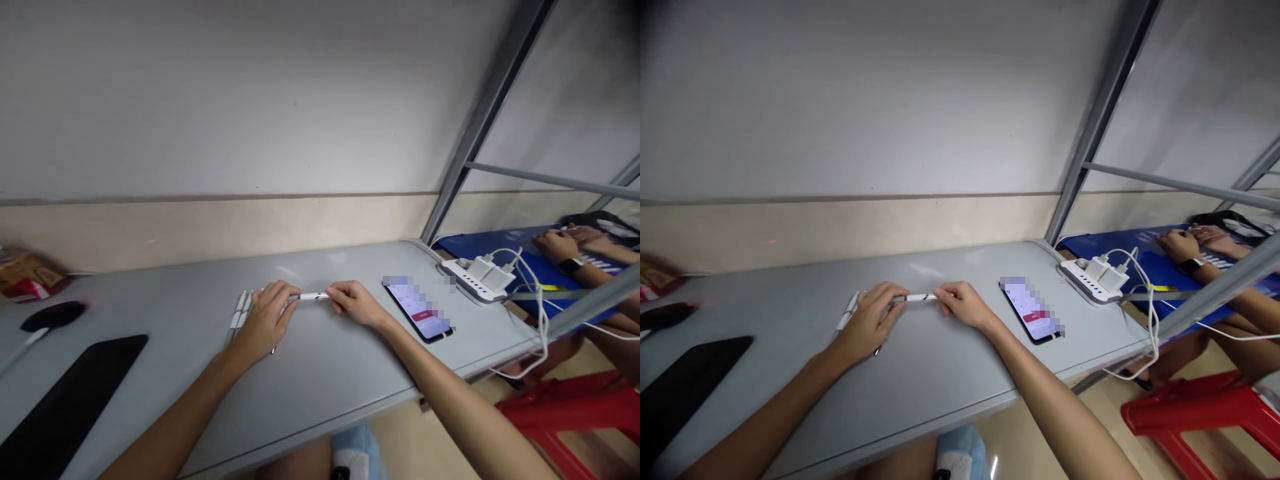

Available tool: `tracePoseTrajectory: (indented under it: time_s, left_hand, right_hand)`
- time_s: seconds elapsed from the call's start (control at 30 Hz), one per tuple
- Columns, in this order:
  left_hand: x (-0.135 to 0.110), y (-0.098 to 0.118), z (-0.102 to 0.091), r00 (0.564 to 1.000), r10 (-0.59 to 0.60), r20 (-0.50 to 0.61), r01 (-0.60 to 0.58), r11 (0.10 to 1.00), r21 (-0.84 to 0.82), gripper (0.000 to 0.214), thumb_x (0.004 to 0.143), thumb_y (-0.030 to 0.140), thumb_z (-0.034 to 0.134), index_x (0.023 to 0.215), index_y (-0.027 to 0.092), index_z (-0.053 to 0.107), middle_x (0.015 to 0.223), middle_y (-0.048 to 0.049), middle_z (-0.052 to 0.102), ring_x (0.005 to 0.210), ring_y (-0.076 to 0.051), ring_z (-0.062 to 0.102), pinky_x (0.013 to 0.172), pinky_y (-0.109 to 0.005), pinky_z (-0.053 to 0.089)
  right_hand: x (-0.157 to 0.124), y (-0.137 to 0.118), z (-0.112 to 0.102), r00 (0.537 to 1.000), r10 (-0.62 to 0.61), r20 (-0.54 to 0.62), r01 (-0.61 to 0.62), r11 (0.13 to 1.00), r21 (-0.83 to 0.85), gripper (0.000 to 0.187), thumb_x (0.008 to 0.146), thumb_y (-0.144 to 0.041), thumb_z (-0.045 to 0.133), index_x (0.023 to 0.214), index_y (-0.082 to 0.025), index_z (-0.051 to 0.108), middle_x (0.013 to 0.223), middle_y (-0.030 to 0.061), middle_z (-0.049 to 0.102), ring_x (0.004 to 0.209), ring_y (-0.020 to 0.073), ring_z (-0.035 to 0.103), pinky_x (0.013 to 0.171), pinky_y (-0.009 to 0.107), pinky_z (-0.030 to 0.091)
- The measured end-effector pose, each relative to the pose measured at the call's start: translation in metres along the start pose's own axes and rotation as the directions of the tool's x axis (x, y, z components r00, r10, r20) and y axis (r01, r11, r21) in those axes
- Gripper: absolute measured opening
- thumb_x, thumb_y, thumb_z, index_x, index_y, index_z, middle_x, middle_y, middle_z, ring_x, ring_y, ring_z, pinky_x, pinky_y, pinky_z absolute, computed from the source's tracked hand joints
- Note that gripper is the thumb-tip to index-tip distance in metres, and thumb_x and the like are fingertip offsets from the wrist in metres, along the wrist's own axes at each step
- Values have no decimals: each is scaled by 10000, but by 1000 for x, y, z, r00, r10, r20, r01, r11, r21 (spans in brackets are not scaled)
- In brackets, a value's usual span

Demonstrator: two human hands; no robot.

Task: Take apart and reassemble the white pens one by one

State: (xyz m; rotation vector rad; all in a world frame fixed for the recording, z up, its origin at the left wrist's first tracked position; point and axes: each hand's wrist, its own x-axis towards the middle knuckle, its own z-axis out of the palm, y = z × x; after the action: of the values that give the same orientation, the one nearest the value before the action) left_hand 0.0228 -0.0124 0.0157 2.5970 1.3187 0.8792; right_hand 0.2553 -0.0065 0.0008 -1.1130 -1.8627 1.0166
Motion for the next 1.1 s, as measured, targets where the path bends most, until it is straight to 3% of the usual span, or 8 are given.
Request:
tracePoseTrajectory:
  time_s: [0.1, 0.2, 0.27, 0.37, 0.5, 0.7, 0.9, 1.1]
  left_hand:
    - [2, -3, -1, 993, -114, -33, 111, 991, -77, 265, 952, 380, 389, 1014, 227, 596, 979, -20, 657, 863, -179, 597, 834, -343, 367]
    - [3, -10, -3, 969, -248, 12, 246, 947, -205, 392, 962, 416, 315, 790, 200, 594, 668, 14, 595, 611, -144, 541, 654, -291, 389]
    - [4, -12, -4, 959, -282, 29, 279, 918, -280, 358, 938, 413, 360, 770, 199, 592, 613, 22, 563, 561, -135, 504, 579, -270, 377]
    - [5, -13, -6, 967, -249, -45, 219, 914, -342, 196, 858, 349, 494, 903, 206, 620, 799, -4, 642, 721, -153, 567, 650, -269, 425]
    - [6, -13, -4, 970, -232, -76, 181, 892, -413, 268, 801, 341, 585, 1037, 213, 594, 1022, -37, 644, 911, -178, 599, 770, -290, 453]
    - [5, -20, 0, 955, -293, 52, 289, 871, -397, 344, 898, 440, 430, 755, 197, 627, 635, 19, 596, 573, -131, 515, 562, -250, 382]
    - [6, -17, -2, 979, -182, -86, 138, 917, -374, 228, 818, 387, 595, 960, 209, 601, 941, -26, 643, 838, -165, 586, 707, -264, 432]
    - [5, -14, -3, 968, -222, 113, 247, 921, -302, 387, 926, 437, 380, 770, 194, 638, 603, 15, 583, 544, -131, 512, 551, -254, 377]
  right_hand:
    - [1, -2, -3, 999, 3, -53, -1, 999, 43, 420, 911, -495, 466, 677, -160, 561, 582, -34, 453, 528, 92, 368, 521, 227, 291]
    - [1, -4, -5, 994, -7, -114, 15, 998, 64, 359, 892, -469, 511, 738, -156, 596, 638, -18, 507, 582, 102, 423, 562, 227, 321]
    - [0, -5, -6, 992, -9, -126, 17, 998, 65, 356, 895, -460, 510, 733, -156, 599, 644, -14, 513, 591, 104, 426, 573, 229, 327]
    - [0, -4, -5, 995, 6, -98, -1, 998, 59, 412, 913, -473, 468, 664, -159, 565, 599, -21, 477, 551, 98, 383, 554, 231, 311]
    - [0, -3, -5, 996, 6, -94, 0, 998, 63, 412, 912, -475, 468, 662, -160, 560, 587, -26, 472, 538, 96, 368, 540, 231, 298]
    - [-1, -6, -6, 994, -8, -108, 14, 998, 60, 361, 904, -448, 494, 709, -163, 600, 632, -10, 514, 586, 109, 429, 575, 235, 330]
    - [-2, -6, -6, 998, 2, -63, 2, 998, 67, 412, 921, -457, 455, 654, -164, 565, 600, -12, 490, 550, 102, 396, 560, 239, 319]
    - [-1, -8, -5, 995, -35, -95, 41, 997, 64, 359, 900, -452, 504, 723, -160, 614, 642, -10, 527, 587, 104, 436, 581, 240, 328]
